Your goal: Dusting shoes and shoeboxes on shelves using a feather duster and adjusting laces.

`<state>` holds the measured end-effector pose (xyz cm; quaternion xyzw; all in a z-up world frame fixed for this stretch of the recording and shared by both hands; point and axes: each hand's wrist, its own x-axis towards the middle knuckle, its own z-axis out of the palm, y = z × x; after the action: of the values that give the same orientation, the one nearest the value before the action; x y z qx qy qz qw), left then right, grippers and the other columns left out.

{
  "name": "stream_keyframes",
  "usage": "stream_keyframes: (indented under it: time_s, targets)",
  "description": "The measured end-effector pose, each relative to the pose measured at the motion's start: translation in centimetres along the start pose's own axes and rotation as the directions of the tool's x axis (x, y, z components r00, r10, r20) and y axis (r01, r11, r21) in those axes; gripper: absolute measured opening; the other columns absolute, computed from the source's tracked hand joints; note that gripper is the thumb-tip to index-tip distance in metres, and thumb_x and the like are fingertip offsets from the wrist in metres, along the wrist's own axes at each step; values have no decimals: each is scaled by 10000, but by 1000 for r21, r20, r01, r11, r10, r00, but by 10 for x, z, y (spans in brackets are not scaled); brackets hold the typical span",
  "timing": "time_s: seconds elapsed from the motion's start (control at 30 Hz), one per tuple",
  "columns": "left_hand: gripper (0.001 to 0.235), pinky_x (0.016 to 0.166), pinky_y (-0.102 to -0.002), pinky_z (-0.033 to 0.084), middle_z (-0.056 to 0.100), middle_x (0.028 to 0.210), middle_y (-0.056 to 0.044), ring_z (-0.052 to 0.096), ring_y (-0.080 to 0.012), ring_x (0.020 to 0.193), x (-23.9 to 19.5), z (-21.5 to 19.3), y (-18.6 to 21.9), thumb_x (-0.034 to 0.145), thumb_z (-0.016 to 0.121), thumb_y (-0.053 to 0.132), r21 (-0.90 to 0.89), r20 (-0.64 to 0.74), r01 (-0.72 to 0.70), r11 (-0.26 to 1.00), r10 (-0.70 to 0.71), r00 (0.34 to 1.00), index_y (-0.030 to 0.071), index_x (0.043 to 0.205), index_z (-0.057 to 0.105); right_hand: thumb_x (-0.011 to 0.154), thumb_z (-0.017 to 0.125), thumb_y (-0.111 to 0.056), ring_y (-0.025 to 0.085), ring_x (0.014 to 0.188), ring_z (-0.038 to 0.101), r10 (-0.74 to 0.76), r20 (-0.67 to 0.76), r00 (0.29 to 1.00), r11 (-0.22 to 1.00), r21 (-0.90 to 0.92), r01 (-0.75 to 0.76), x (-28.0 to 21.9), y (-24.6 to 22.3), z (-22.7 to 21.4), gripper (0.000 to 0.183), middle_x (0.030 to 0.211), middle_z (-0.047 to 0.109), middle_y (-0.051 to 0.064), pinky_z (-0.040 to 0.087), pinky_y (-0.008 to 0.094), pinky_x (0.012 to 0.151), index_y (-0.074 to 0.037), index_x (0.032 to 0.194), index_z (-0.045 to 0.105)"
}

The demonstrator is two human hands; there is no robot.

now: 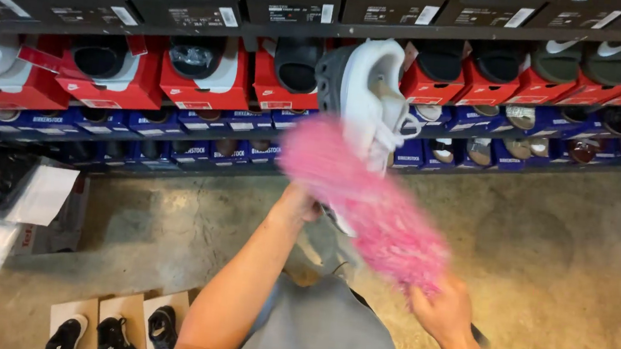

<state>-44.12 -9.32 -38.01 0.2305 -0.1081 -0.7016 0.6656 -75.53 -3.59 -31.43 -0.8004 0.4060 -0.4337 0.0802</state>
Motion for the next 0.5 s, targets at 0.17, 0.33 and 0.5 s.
stream_keyframes:
  time_s: [0.17,0.33,0.5]
  targets:
    - [663,1009,-357,492,629,1384,-151,589,-215,1192,-5,33,25,979,655,373,563,-94,-217,797,322,942,50,1532,487,807,689,-98,246,678,699,309,191,932,951,-64,-302,8,0,-15,217,812,723,114,552,400,617,-67,1013,751]
    - [665,1068,-347,494,585,1506,-182,576,-218,1328,-10,12,14,1019,702,364,636,153,-423,646,432,889,-64,1504,549,793,656,-70,180,646,669,180,129,975,978,78,-191,19,14,-8,220,846,722,112,531,315,565,-80,994,744]
    - [651,1091,-291,430,581,1472,-129,547,-167,1321,-26,74,45,1017,609,352,636,-100,-221,739,364,926,3,1538,433,816,714,-77,214,668,687,97,128,987,984,-161,-76,61,20,-33,231,843,723,128,548,346,641,-56,1041,761]
